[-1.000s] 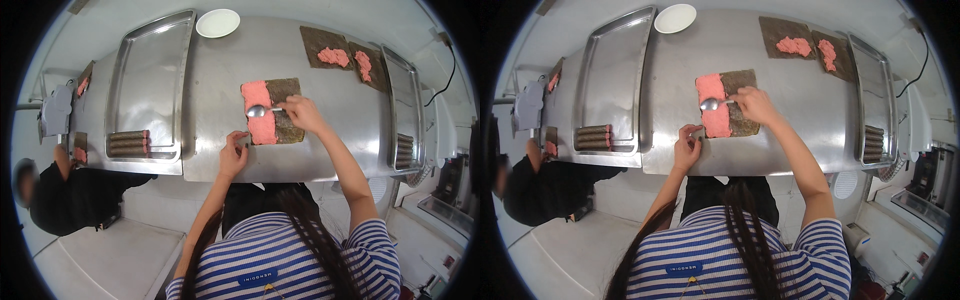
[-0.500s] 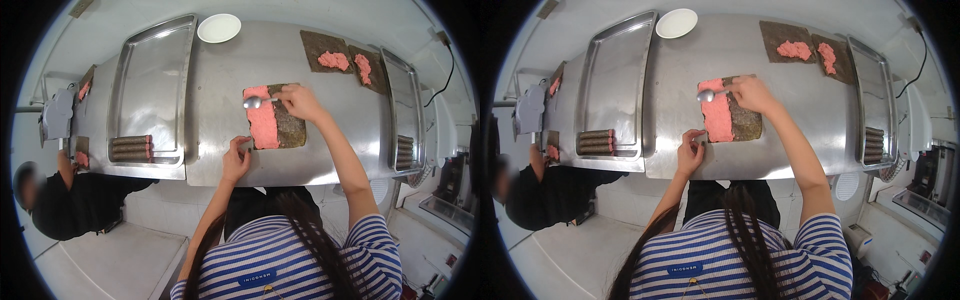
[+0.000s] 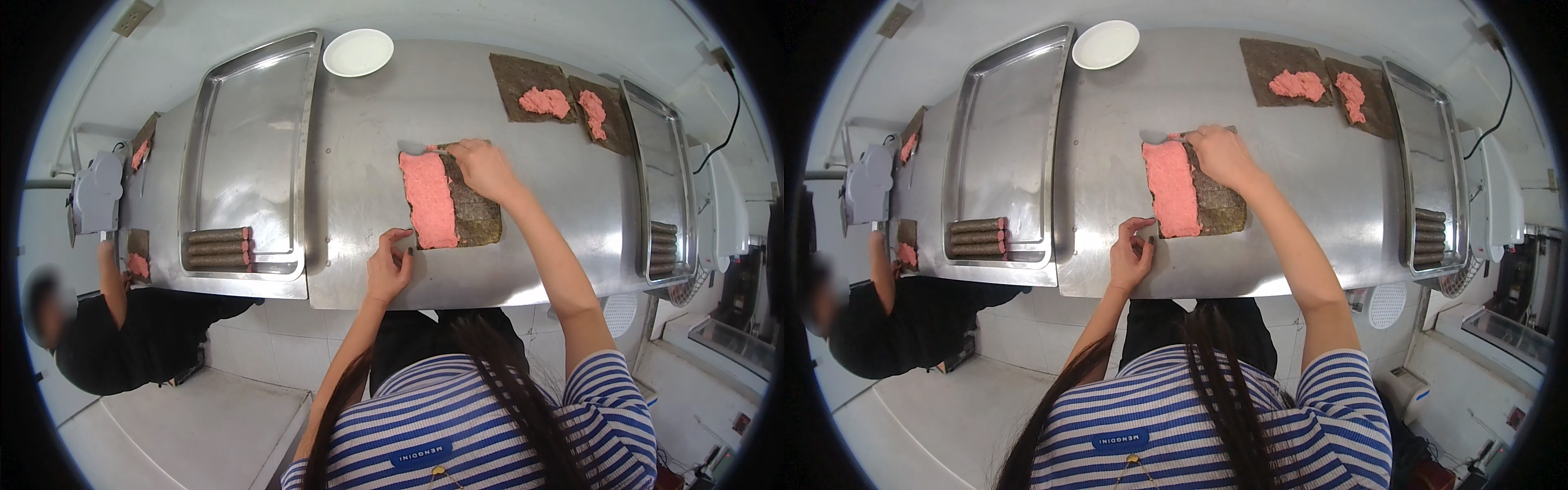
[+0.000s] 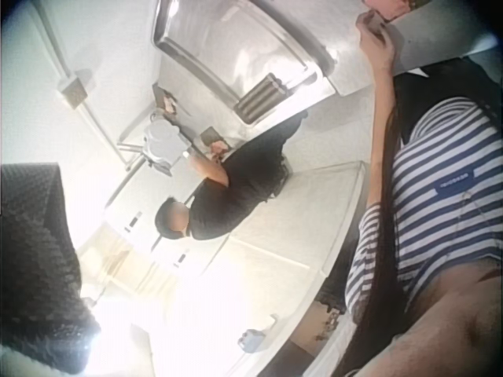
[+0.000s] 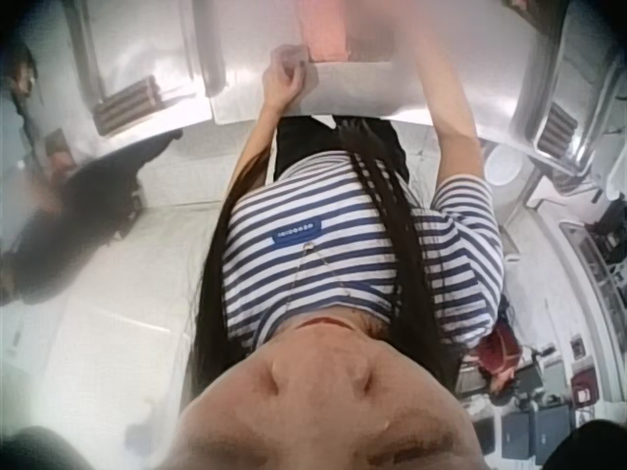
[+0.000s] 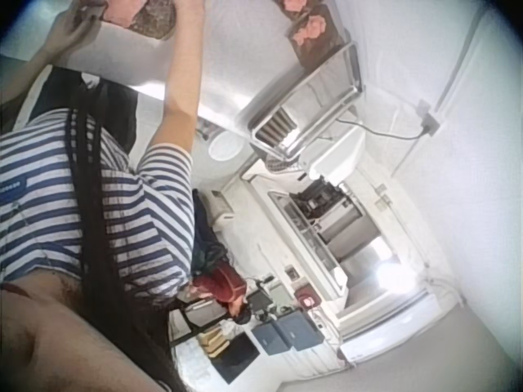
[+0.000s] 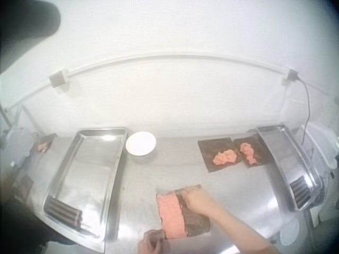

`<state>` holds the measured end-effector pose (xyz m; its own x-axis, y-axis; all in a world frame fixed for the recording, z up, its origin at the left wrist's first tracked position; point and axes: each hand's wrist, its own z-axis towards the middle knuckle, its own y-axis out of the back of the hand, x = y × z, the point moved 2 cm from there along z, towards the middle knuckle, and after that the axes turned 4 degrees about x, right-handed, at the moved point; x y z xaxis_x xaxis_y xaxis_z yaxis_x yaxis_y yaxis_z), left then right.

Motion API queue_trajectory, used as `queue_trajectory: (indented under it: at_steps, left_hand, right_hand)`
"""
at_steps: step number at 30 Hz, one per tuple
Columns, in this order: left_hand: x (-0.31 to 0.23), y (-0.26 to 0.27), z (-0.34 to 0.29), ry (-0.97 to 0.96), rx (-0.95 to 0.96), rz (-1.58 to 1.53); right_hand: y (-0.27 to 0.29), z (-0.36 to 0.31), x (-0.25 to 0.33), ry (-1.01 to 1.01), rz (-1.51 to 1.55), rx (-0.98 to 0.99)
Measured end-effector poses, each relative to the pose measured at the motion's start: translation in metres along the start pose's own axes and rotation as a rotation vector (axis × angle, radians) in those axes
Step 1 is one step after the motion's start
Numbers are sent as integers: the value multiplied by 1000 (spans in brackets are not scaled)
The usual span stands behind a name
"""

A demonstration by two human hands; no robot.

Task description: The person spreads pink filling onto sheets of nori using a spoon, then rolls the nori into cylindrical sushi rolls. The finished rolls are placed into a metal tray. The process is repeated with additional nori sheets.

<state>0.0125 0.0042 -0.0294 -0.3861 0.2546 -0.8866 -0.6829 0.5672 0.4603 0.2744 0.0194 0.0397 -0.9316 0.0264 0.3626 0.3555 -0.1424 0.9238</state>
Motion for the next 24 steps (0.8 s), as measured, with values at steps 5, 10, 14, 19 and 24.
queue_trajectory:
  at_steps: [5, 10, 14, 19, 24]
  left_hand:
    - [-2, 0, 0, 3, -11, -25]
    - [-1, 1, -1, -4, -23, 3]
    - [0, 0, 0, 10, -16, -1]
    - [-2, 0, 0, 10, -17, -8]
    - [-3, 1, -1, 3, -15, 11]
  right_hand:
    - [1, -21, 13, 30, 13, 101]
    - [30, -17, 22, 7, -1, 197]
    - [30, -7, 30, 79, -80, 128]
    - [11, 2, 18, 98, -184, 58]
    - [19, 7, 22, 39, -195, 57]
